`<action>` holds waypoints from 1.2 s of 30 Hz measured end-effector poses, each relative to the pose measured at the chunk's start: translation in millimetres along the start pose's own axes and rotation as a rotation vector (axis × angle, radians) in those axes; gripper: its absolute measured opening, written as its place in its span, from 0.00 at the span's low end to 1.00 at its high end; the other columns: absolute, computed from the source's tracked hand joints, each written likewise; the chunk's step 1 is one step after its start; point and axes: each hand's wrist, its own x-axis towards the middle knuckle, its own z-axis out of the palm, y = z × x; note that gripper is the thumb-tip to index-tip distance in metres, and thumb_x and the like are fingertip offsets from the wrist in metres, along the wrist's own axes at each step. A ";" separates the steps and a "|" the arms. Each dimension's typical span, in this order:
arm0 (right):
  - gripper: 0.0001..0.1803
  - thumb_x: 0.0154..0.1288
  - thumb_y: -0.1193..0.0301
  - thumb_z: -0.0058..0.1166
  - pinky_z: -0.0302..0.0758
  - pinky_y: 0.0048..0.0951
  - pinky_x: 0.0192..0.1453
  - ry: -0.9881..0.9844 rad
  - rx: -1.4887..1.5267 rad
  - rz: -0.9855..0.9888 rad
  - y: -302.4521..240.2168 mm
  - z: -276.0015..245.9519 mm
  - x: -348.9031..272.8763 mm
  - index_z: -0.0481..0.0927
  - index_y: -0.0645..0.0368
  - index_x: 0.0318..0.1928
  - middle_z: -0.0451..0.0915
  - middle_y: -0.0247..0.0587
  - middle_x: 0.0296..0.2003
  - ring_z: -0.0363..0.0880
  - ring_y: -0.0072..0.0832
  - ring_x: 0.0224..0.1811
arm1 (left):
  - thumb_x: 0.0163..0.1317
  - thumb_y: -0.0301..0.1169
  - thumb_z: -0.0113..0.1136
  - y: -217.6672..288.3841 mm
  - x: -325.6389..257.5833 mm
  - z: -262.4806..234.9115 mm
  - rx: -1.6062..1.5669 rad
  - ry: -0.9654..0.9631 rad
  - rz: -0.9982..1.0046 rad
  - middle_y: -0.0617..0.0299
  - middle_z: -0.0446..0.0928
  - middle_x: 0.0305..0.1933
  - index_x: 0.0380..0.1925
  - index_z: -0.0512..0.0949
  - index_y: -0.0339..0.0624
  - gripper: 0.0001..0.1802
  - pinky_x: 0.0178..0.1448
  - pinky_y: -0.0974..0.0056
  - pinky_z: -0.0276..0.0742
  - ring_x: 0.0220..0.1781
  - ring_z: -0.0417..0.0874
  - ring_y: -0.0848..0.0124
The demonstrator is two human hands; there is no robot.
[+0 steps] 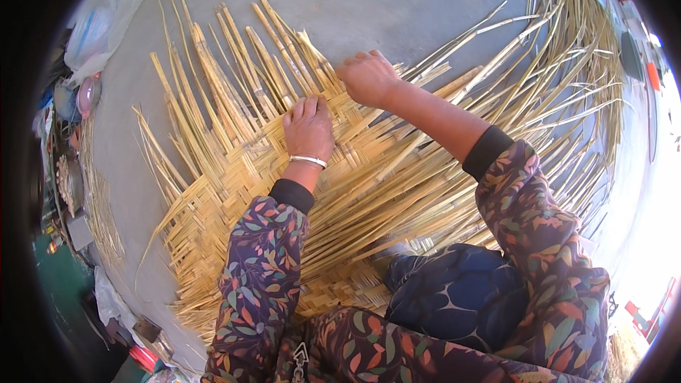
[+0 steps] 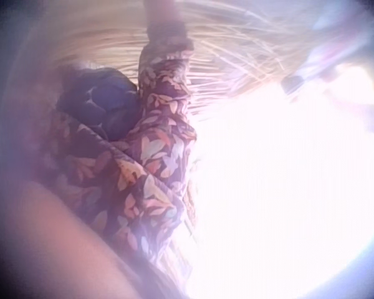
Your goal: The person weaves a basket by hand, interlacing thin bamboo strips over and under a vertical framework. They repeatedly adjust the strips and tighten the weave to form a flat, expanding basket base.
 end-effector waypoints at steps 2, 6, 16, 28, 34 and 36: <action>0.07 0.56 0.72 0.47 0.70 0.39 0.48 0.145 -0.047 -0.060 -8.1 -2.5 -3.1 0.78 0.54 0.34 0.77 0.39 0.36 0.74 0.37 0.45 | 0.58 0.30 0.49 -1.5 -0.2 -1.4 0.027 0.010 0.021 0.61 0.70 0.53 0.51 0.74 0.38 0.20 0.61 0.57 0.58 0.60 0.65 0.65; 0.07 0.55 0.73 0.49 0.71 0.40 0.49 0.193 0.114 -0.151 -39.3 1.6 -5.0 0.77 0.57 0.35 0.76 0.40 0.37 0.74 0.38 0.44 | 0.62 0.37 0.50 -8.3 -19.5 -12.9 -0.010 0.010 0.044 0.56 0.67 0.60 0.54 0.71 0.39 0.22 0.66 0.53 0.55 0.64 0.64 0.61; 0.19 0.56 0.76 0.48 0.62 0.38 0.65 0.000 0.027 -0.624 -118.1 7.5 3.5 0.74 0.59 0.51 0.69 0.43 0.57 0.64 0.37 0.63 | 0.63 0.28 0.50 -99.8 -148.9 -69.9 -0.569 0.484 -0.854 0.51 0.74 0.51 0.54 0.69 0.37 0.19 0.51 0.58 0.75 0.49 0.78 0.58; 0.29 0.62 0.65 0.47 0.49 0.39 0.73 -0.325 -0.140 -0.713 -183.9 15.5 45.1 0.63 0.59 0.63 0.57 0.44 0.67 0.51 0.37 0.71 | 0.61 0.32 0.59 -260.2 -171.9 -124.2 -1.568 0.976 -1.585 0.59 0.76 0.35 0.42 0.71 0.40 0.12 0.31 0.70 0.76 0.28 0.78 0.69; 0.24 0.62 0.67 0.49 0.62 0.41 0.66 -0.460 -0.136 -0.692 -202.7 -3.1 68.6 0.68 0.60 0.58 0.68 0.47 0.59 0.65 0.40 0.63 | 0.58 0.32 0.63 -273.8 -186.9 -126.4 -1.618 1.002 -1.237 0.64 0.76 0.30 0.33 0.72 0.45 0.09 0.33 0.71 0.74 0.30 0.77 0.74; 0.21 0.62 0.69 0.48 0.67 0.41 0.62 -0.589 -0.051 -0.606 -226.8 -11.6 86.5 0.70 0.61 0.56 0.72 0.48 0.55 0.71 0.41 0.58 | 0.61 0.30 0.59 -264.0 -187.7 -137.1 -1.688 1.030 -1.261 0.56 0.75 0.43 0.41 0.70 0.38 0.12 0.47 0.64 0.77 0.45 0.78 0.64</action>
